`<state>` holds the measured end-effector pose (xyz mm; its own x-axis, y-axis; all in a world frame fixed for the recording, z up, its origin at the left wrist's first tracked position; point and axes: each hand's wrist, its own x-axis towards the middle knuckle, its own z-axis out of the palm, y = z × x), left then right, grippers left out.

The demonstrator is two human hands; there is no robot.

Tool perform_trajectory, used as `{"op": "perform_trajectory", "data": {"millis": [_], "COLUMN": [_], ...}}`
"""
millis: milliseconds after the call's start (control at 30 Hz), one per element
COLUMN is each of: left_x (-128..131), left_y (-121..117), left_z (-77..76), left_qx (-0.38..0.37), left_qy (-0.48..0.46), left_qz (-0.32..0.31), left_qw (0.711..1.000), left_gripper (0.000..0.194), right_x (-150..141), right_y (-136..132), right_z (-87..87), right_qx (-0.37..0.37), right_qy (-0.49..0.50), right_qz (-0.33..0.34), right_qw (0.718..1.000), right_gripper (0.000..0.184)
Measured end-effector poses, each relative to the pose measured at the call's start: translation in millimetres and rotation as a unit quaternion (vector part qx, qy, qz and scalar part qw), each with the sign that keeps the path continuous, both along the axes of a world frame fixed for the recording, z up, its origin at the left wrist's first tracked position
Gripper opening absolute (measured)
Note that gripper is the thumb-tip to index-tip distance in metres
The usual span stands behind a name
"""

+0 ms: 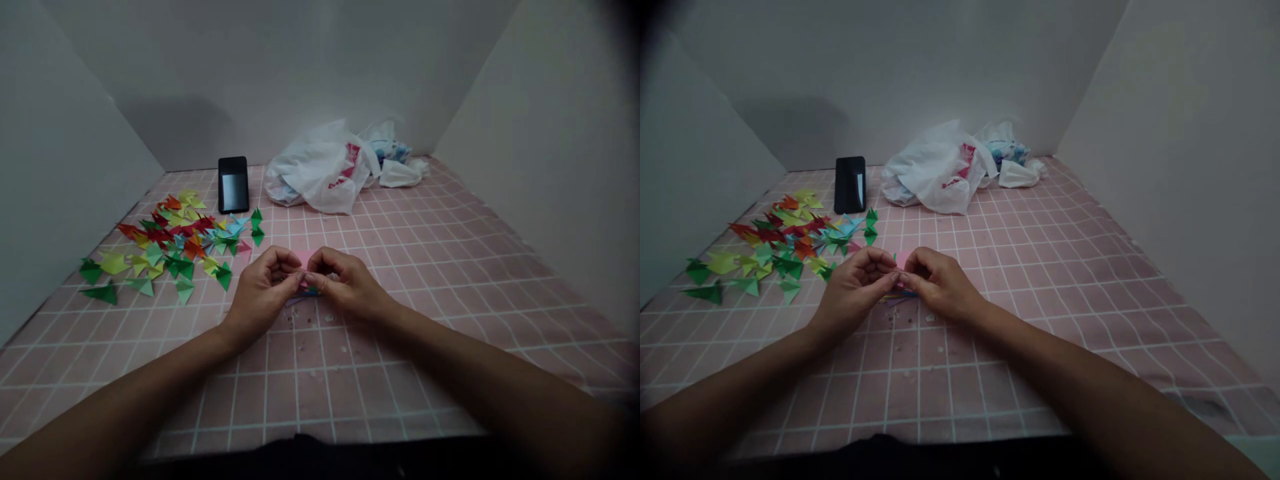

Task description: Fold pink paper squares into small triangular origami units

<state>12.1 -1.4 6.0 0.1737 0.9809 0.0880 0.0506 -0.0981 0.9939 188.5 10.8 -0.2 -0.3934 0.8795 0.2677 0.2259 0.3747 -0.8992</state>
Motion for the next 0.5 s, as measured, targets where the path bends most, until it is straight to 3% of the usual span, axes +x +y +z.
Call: {"op": "perform_trajectory", "data": {"millis": [500], "left_x": [-1.1], "left_y": [-2.6], "left_z": [0.2], "left_qx": [0.049], "left_qy": [0.030], "left_qz": [-0.013], "left_qw": [0.998], "left_gripper": [0.013], "right_x": [0.3], "right_y": [-1.3], "right_z": [0.7], "right_qx": [0.067], "right_qy": [-0.015], "right_qz": [-0.031], "right_qw": [0.997], "right_gripper": [0.014]}}
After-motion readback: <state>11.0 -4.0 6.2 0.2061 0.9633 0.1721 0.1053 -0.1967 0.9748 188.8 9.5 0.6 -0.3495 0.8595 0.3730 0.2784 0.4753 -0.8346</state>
